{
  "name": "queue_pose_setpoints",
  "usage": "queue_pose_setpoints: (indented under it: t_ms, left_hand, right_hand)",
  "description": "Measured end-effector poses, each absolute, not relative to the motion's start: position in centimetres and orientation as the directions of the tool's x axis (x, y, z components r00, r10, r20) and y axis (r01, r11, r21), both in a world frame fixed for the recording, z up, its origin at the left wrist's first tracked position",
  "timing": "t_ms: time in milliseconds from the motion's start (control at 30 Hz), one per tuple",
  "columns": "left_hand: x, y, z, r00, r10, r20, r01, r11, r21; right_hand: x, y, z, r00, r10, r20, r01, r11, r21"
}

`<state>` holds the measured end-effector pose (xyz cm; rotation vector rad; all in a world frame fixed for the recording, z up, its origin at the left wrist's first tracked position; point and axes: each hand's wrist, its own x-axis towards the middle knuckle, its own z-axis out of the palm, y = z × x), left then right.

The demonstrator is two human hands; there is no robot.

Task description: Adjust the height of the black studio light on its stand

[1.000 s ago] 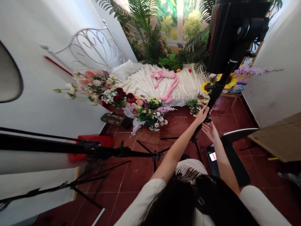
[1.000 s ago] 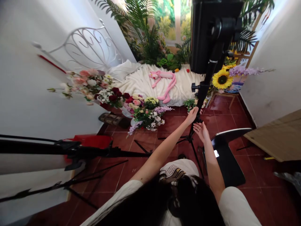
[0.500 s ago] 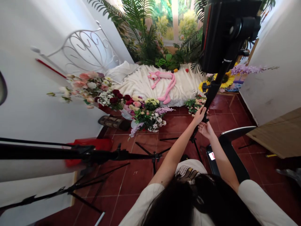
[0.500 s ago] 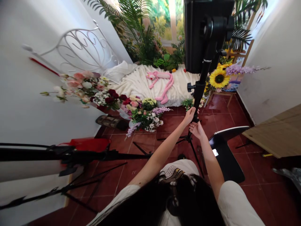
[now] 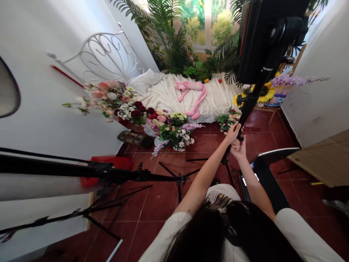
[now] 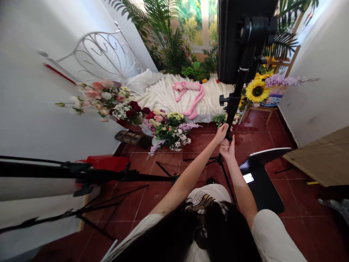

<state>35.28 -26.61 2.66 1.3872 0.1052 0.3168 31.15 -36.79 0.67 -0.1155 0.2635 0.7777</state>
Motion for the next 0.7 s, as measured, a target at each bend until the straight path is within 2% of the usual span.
queue_pose_setpoints:
  t_ms: [133,200,267,300,367,400,467,500,533,600,633,700]
  left_hand:
    - [35.4,-26.7,2.6,0.955,0.28,0.102,-0.152,0.164,0.975]
    - [35.5,-26.7,2.4,0.952,0.29,0.096,-0.148,0.162,0.976]
    - [35.7,-26.8,2.2,0.947,0.306,0.099,-0.15,0.148,0.978]
    - [35.7,-26.9,2.1,0.943,0.314,0.105,-0.155,0.138,0.978]
    - [35.8,-27.0,2.0,0.937,0.327,0.12,-0.167,0.119,0.979]
    - [35.7,-27.0,2.0,0.936,0.327,0.127,-0.172,0.112,0.979]
    - [35.6,-27.1,2.1,0.938,0.318,0.134,-0.177,0.107,0.978]
    - [35.6,-27.1,2.1,0.94,0.312,0.135,-0.176,0.109,0.978]
    - [35.5,-27.1,2.2,0.941,0.31,0.133,-0.175,0.111,0.978]
    - [35.4,-27.1,2.3,0.942,0.311,0.13,-0.173,0.116,0.978]
    - [35.4,-27.1,2.3,0.941,0.312,0.128,-0.172,0.118,0.978]
    - [35.5,-27.1,2.3,0.942,0.312,0.124,-0.17,0.124,0.978]
  right_hand:
    - [31.4,-36.7,0.8,0.642,0.736,-0.214,-0.714,0.676,0.181]
    - [31.7,-36.6,0.7,0.642,0.74,-0.2,-0.713,0.672,0.198]
    - [32.2,-36.5,0.6,0.672,0.695,-0.254,-0.706,0.705,0.062]
    - [32.4,-36.4,0.6,0.702,0.648,-0.296,-0.693,0.718,-0.072]
    - [32.8,-36.6,0.6,0.797,0.494,-0.348,-0.604,0.67,-0.431]
    - [32.9,-36.9,0.7,0.859,0.394,-0.328,-0.51,0.593,-0.623]
    - [33.1,-37.8,1.0,0.963,0.221,-0.156,-0.221,0.312,-0.924]
    - [33.1,-38.4,1.1,0.983,0.184,-0.031,-0.055,0.124,-0.991]
    - [33.1,-39.0,1.4,0.979,0.185,0.087,0.099,-0.06,-0.993]
    - [33.0,-40.1,1.8,0.938,0.236,0.254,0.322,-0.32,-0.891]
    - [32.9,-40.4,2.1,0.919,0.241,0.312,0.385,-0.38,-0.841]
    - [33.0,-40.6,2.9,0.892,0.162,0.422,0.451,-0.391,-0.802]
